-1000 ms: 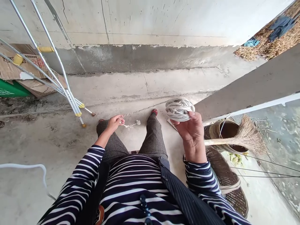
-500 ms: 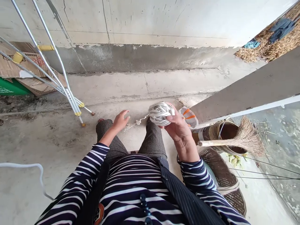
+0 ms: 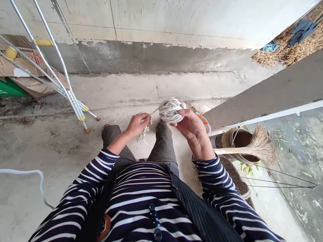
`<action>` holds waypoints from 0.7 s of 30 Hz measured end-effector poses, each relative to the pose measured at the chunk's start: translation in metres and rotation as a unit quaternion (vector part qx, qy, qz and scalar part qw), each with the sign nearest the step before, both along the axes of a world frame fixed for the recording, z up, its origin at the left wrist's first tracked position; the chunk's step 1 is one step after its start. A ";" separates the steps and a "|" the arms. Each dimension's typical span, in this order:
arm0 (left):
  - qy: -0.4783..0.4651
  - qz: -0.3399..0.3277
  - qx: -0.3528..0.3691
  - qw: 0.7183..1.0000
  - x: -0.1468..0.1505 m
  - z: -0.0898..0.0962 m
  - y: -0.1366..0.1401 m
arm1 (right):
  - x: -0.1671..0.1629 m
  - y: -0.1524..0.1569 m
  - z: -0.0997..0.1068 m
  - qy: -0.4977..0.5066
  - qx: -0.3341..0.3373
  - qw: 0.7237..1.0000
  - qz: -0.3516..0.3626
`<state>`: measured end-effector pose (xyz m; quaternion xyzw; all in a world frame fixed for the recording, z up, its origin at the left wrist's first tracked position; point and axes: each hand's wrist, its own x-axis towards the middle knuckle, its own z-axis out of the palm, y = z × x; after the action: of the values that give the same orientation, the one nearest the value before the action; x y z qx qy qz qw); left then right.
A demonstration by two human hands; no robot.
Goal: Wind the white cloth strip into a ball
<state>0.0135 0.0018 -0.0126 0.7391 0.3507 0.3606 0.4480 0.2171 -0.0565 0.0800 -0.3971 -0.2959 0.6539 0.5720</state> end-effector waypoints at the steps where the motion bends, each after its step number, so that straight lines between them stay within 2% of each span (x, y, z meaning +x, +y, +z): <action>1: 0.004 -0.005 -0.015 1.000 -0.005 -0.004 0.000 | 0.002 0.001 0.001 0.006 0.004 1.000 0.003; 4: 0.007 -0.024 -0.070 0.997 -0.018 -0.016 -0.004 | 0.010 0.007 0.009 0.025 0.035 0.999 -0.007; 7: 0.035 -0.024 -0.097 0.994 -0.031 -0.023 -0.009 | 0.023 0.014 0.023 0.035 0.064 0.996 -0.052; 10: 0.067 -0.008 -0.084 0.994 -0.043 -0.023 -0.010 | 0.033 0.019 0.040 0.011 0.076 0.994 -0.073; 15: 0.114 0.030 -0.050 0.992 -0.058 -0.021 -0.002 | 0.036 0.019 0.078 0.000 0.139 0.987 -0.079; 21: 0.159 0.046 -0.053 0.985 -0.066 -0.037 0.008 | 0.043 0.016 0.117 0.033 0.195 0.979 -0.054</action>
<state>-0.0528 0.0094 -0.0501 0.7456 0.4692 0.2395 0.4080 0.2600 -0.0408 0.1973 -0.2713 -0.3769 0.5647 0.6822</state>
